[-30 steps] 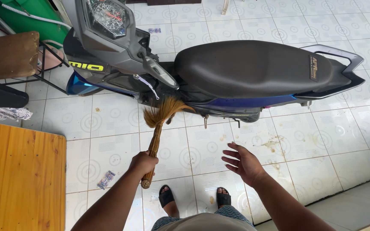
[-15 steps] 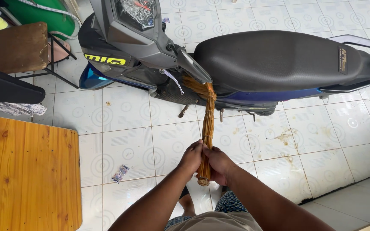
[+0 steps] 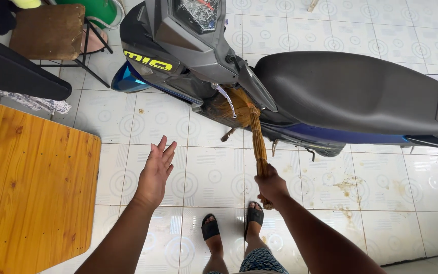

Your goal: Cleaning a motorcycle using a broom.

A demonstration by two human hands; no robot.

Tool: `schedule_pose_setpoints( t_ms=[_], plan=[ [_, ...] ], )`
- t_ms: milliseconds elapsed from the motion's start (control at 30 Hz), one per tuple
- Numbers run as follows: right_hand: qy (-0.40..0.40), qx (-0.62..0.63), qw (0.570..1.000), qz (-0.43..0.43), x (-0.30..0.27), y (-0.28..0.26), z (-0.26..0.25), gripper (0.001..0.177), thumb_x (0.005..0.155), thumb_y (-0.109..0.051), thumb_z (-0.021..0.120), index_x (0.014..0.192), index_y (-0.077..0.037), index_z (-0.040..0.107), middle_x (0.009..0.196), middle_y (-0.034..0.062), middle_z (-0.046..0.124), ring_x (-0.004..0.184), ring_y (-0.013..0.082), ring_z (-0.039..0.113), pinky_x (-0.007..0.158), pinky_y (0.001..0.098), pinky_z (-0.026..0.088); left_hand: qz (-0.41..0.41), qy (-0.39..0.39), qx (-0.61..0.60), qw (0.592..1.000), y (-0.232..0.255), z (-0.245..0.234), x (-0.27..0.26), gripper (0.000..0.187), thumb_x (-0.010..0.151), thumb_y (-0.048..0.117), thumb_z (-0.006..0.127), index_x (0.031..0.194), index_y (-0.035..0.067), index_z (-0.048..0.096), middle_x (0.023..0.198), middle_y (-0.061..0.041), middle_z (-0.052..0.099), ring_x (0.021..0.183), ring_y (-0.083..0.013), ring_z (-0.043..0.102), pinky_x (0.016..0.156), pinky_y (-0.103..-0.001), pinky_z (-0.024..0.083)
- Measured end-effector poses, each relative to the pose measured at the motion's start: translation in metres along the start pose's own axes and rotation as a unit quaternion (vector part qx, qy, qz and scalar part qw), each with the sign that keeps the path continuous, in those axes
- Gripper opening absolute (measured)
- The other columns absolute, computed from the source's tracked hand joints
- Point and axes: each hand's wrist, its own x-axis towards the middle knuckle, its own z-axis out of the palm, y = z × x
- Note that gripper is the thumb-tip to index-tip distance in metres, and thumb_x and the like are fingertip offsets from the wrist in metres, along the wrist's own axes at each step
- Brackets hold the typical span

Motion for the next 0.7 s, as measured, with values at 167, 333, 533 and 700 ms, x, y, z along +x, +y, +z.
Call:
schedule_pose_setpoints(
  t_ms=[167,333,533,700],
  plan=[
    [-0.029,-0.093,0.995,-0.025,0.022,0.039,0.037,0.074,0.093,-0.027,0.065,0.158,-0.018,0.032,0.093,0.0126,0.072,0.072,0.0219,0.073,0.064,0.0354,0.061,-0.029,0.036,0.026,0.999,-0.020,-0.014,-0.027,0.086,0.094,0.069,0.018,0.163,0.018,0.012,0.167,-0.011,0.033,0.157,-0.0268,0.022,0.125,-0.046,0.015],
    [-0.048,-0.009,0.999,-0.024,-0.015,0.019,0.012,0.073,0.091,-0.025,0.067,0.157,-0.017,0.036,0.093,0.0149,0.071,0.069,0.0217,0.071,0.061,0.0359,0.062,-0.032,0.046,-0.007,0.998,-0.037,-0.018,-0.042,0.087,0.095,0.069,0.018,0.163,0.016,0.012,0.165,-0.014,0.034,0.156,-0.0283,0.026,0.124,-0.046,0.018],
    [-0.004,-0.038,0.999,-0.014,0.010,0.008,-0.008,0.073,0.093,-0.023,0.062,0.158,-0.020,0.028,0.090,0.0117,0.066,0.067,0.0249,0.068,0.058,0.0375,0.058,-0.033,0.065,-0.022,0.997,-0.041,-0.020,-0.047,0.088,0.095,0.069,0.018,0.163,0.013,0.013,0.164,-0.015,0.037,0.155,-0.0286,0.028,0.124,-0.046,0.020],
    [-0.099,0.018,0.994,0.051,-0.002,0.018,-0.013,0.060,0.093,-0.021,0.066,0.148,-0.003,0.050,0.085,0.0127,0.066,0.063,0.0208,0.066,0.056,0.0353,0.058,-0.015,0.062,-0.050,0.997,-0.037,-0.027,-0.047,0.090,0.093,0.071,0.017,0.163,0.014,0.015,0.164,-0.013,0.036,0.155,-0.0287,0.028,0.123,-0.047,0.020]
  ],
)
